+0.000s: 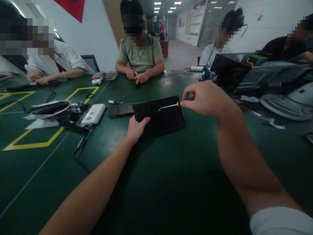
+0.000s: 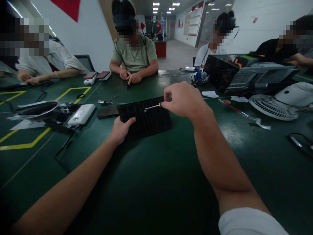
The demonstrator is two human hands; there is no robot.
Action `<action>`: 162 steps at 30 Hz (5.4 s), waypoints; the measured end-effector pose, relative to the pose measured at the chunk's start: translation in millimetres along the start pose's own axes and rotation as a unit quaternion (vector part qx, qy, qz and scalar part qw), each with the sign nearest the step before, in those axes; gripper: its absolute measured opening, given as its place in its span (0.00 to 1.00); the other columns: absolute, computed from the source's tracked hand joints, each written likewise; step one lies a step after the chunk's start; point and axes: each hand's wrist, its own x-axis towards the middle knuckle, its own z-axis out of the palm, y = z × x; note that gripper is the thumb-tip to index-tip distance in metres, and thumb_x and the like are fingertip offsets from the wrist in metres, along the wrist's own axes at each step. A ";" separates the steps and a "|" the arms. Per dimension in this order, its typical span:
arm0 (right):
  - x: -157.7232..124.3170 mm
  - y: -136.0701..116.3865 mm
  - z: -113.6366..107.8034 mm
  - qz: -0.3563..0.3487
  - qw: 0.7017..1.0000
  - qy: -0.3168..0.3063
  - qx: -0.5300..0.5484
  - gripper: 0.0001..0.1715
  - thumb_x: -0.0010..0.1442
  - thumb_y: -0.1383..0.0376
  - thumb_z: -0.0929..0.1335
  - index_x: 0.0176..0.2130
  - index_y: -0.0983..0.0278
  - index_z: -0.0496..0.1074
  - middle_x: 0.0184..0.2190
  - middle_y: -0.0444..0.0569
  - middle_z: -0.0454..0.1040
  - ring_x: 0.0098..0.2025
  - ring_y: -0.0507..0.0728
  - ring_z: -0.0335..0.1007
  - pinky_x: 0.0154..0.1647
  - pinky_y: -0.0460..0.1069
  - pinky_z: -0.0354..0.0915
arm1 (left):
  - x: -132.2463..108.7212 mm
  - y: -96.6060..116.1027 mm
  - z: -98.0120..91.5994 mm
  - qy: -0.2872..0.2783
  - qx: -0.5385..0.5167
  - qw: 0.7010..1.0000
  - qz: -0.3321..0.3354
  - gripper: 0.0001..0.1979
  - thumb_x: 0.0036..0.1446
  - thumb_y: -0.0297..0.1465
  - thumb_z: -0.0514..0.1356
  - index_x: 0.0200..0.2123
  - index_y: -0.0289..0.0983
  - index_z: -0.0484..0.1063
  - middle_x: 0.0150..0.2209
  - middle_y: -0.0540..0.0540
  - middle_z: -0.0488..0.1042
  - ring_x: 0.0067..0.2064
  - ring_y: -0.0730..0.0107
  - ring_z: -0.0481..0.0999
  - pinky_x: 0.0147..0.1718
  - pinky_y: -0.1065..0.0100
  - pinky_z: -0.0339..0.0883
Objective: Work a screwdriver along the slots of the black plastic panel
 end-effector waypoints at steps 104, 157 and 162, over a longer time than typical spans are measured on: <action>4.6 -3.4 11.6 0.055 0.990 -0.111 -0.064 0.15 0.65 0.52 0.75 0.46 0.57 0.84 0.45 0.55 0.86 0.49 0.69 0.81 0.43 0.58 0.68 | 0.2 -2.6 -2.0 -0.023 0.005 1.000 0.013 0.21 0.50 0.37 0.77 0.47 0.38 0.82 0.50 0.40 0.89 0.55 0.46 0.88 0.62 0.44 0.80; 6.5 -5.0 7.6 0.074 0.984 -0.145 -0.076 0.26 0.69 0.45 0.69 0.50 0.58 0.88 0.47 0.60 0.87 0.52 0.74 0.82 0.49 0.63 0.72 | -3.5 2.0 -0.2 -0.012 0.003 1.000 0.007 0.19 0.50 0.34 0.77 0.44 0.38 0.82 0.47 0.40 0.88 0.53 0.47 0.88 0.61 0.44 0.80; 6.4 -2.0 10.4 0.068 0.984 -0.146 -0.073 0.26 0.71 0.45 0.67 0.52 0.57 0.86 0.47 0.59 0.87 0.50 0.72 0.83 0.48 0.62 0.71 | -2.6 1.5 0.2 -0.012 0.007 1.000 0.003 0.20 0.50 0.35 0.77 0.45 0.38 0.81 0.47 0.41 0.88 0.53 0.48 0.88 0.61 0.45 0.81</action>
